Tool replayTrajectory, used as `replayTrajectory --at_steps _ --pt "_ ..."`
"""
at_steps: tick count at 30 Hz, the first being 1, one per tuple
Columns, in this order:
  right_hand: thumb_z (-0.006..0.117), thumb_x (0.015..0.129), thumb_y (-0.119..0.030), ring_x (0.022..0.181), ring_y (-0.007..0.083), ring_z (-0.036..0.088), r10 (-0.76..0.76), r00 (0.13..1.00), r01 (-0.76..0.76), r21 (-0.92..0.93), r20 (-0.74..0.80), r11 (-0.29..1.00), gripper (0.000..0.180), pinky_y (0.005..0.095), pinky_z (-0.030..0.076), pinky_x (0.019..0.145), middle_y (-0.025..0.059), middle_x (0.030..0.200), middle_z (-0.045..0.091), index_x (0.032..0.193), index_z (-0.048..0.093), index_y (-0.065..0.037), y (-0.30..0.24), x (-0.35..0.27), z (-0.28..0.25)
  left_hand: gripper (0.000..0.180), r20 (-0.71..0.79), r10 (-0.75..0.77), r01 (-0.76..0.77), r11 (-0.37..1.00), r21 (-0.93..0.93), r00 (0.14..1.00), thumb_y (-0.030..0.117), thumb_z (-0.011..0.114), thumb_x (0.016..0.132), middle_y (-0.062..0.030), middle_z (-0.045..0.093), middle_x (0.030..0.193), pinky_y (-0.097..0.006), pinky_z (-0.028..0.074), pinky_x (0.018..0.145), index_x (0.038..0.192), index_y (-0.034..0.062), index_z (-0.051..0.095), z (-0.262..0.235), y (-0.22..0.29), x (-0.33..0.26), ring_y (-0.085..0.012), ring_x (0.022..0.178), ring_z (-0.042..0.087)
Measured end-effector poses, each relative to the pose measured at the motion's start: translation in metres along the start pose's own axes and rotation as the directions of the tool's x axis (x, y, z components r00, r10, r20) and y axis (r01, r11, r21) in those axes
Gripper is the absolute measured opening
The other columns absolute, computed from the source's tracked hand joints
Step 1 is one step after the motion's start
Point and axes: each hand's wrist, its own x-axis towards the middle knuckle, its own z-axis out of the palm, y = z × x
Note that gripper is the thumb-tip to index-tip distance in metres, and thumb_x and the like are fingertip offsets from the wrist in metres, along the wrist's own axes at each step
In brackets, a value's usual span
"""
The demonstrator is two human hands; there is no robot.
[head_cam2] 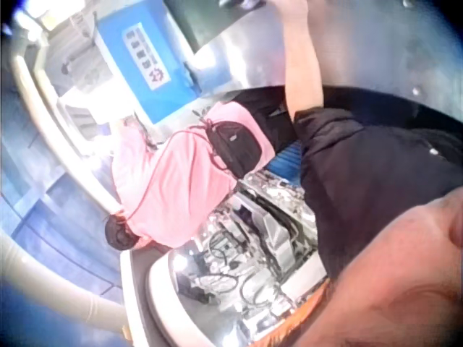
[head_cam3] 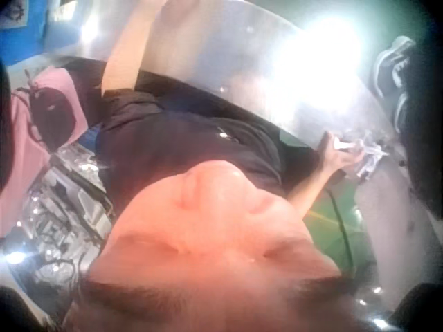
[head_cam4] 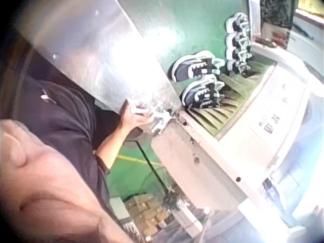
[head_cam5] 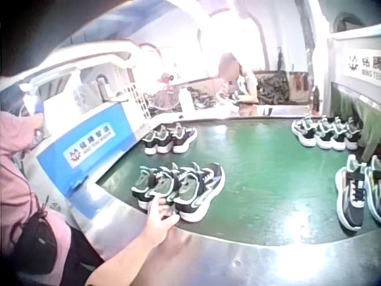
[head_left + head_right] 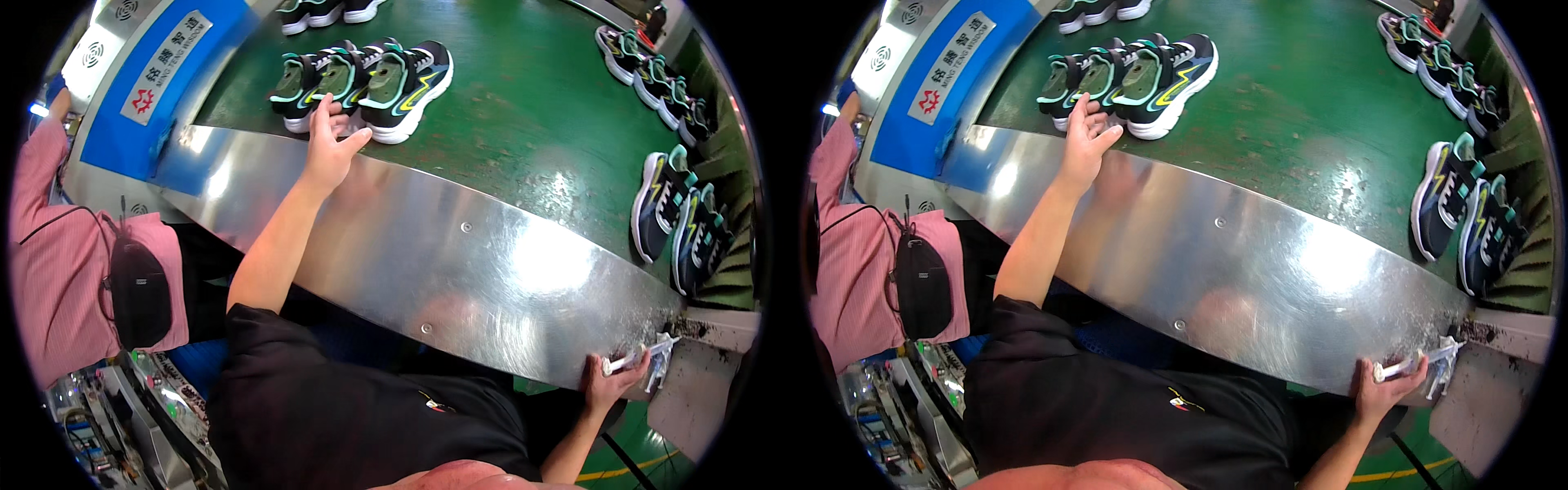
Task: The person injects a clear liquid into the seams of multiple sneakers using a syringe. They handle each shoe one at a time, rotate it to access different seam areas, and place it back on the table after injection. The person refills the syringe from a white bottle and wipes the syringe tip with a tissue during the process.
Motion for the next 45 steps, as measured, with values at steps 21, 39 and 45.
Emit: replayTrajectory --at_steps 21,39,45 --pt "0.068 0.067 -0.067 0.129 0.0376 0.031 -0.067 0.998 0.067 0.05 -0.007 0.996 0.113 0.0461 0.027 0.105 0.0228 0.142 0.027 0.142 0.019 0.002 -0.003 -0.001 -0.004 0.074 0.188 -0.027 0.098 0.919 -0.383 0.982 0.001 0.075 0.064 -0.0058 0.055 0.119 -0.029 0.041 0.095 0.131 0.0048 0.044 0.057 0.055 0.011 -0.0163 0.108 0.052" --pt "0.078 0.058 -0.063 0.121 0.026 0.037 -0.009 0.903 -0.294 0.631 0.43 0.718 0.121 0.0395 0.026 0.105 0.0144 0.129 0.036 0.141 0.016 0.0 0.018 -0.034 -0.072 0.099 0.646 -0.141 0.527 0.717 -0.456 0.75 -0.005 0.062 0.062 -0.0101 0.039 0.124 -0.031 0.047 0.085 0.145 0.0142 0.011 0.122 0.148 -0.194 -0.0192 0.103 0.051" --pt "0.075 0.056 -0.068 0.118 0.0247 0.039 -0.025 0.858 -0.329 0.586 0.513 0.74 0.127 0.0369 0.029 0.103 0.0151 0.129 0.035 0.142 0.014 0.002 0.018 -0.043 -0.093 0.041 0.475 -0.225 0.236 0.971 0.037 0.85 0.024 0.052 0.092 -0.0074 0.056 0.101 -0.022 0.046 0.069 0.126 0.0005 0.051 0.171 0.105 -0.1 -0.0113 0.077 0.055"
